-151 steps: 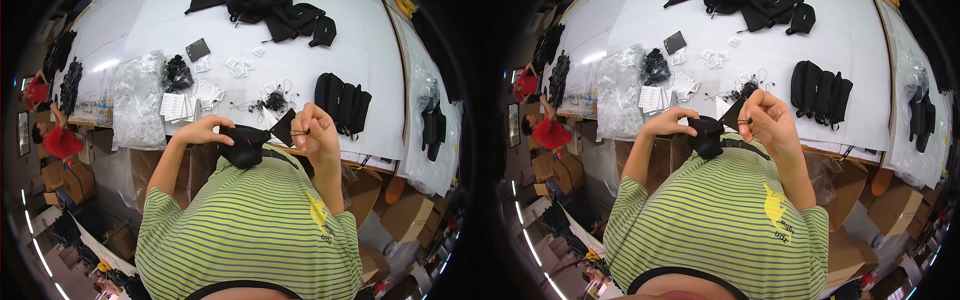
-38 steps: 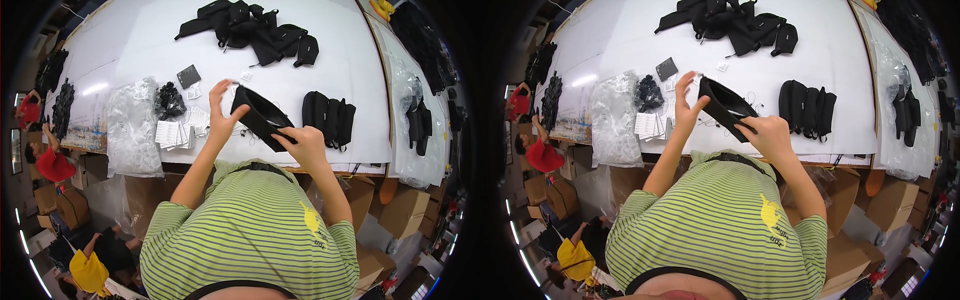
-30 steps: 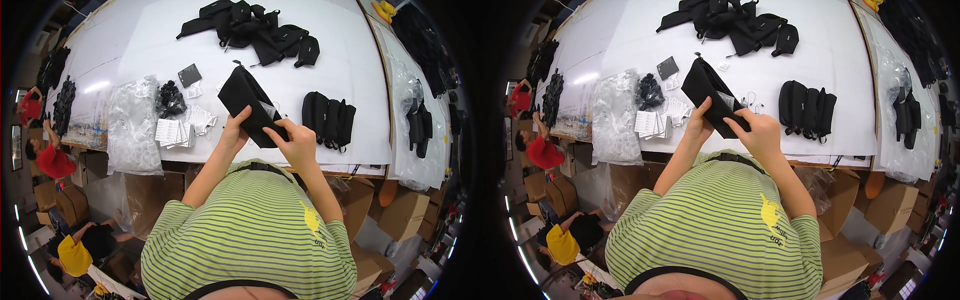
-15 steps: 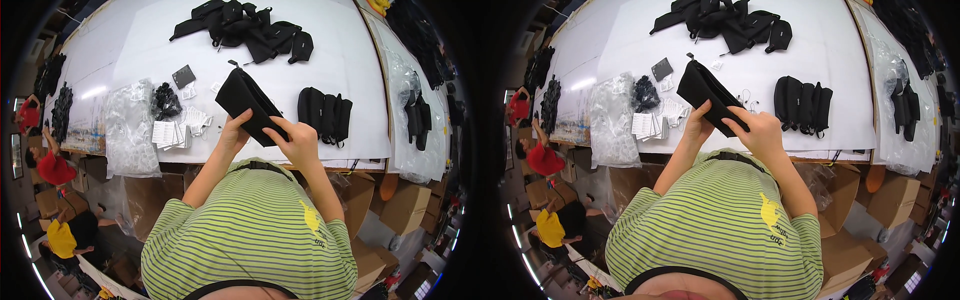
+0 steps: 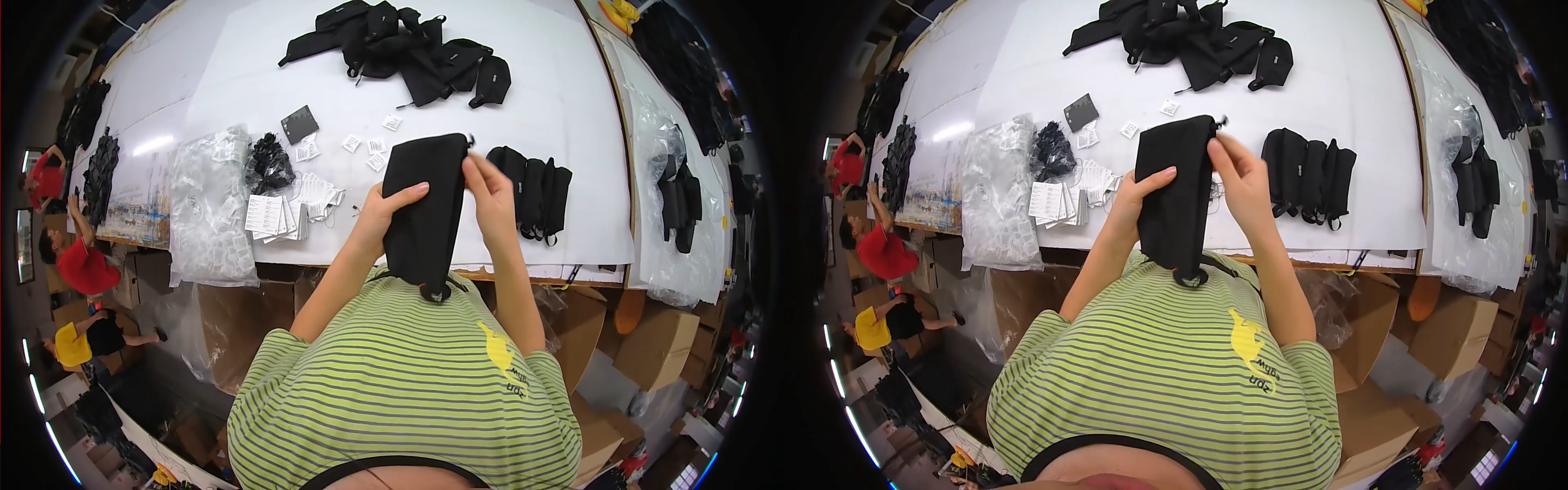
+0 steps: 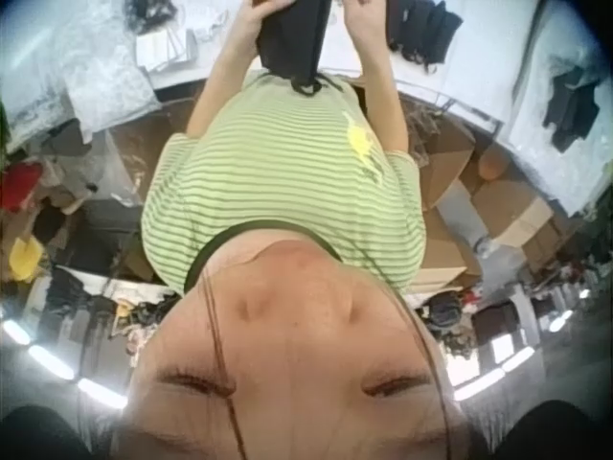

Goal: The person is assembling and packaging small black pouches, including attaching tags and cards.

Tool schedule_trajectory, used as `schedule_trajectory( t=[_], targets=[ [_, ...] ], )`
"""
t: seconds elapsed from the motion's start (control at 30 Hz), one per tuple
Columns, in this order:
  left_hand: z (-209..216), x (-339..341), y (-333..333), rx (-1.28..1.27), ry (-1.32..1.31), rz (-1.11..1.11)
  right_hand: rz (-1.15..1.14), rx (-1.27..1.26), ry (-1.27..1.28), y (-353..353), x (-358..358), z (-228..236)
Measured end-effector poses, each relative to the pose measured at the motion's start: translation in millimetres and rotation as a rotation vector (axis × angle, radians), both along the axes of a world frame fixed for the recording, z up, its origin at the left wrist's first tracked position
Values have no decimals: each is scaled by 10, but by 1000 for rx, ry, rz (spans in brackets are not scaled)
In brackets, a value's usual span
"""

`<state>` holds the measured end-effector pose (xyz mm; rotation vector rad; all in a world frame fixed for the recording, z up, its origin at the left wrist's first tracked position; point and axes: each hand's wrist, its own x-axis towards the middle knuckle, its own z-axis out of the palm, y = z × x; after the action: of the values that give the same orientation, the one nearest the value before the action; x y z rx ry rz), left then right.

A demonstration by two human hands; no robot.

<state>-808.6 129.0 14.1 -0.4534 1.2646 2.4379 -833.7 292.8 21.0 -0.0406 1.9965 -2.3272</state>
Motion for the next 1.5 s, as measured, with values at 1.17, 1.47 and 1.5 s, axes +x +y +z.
schedule_trajectory(
  t=[1.17,1.47,1.5],
  targets=[
    [76,-126,-226,288,-168,148,186,220,285,-164,642,269],
    [65,-70,-297,190,-126,266,245,169,198,-154,695,225],
    [97,-63,-300,87,-87,289,226,184,230,-156,683,219]
  ],
)
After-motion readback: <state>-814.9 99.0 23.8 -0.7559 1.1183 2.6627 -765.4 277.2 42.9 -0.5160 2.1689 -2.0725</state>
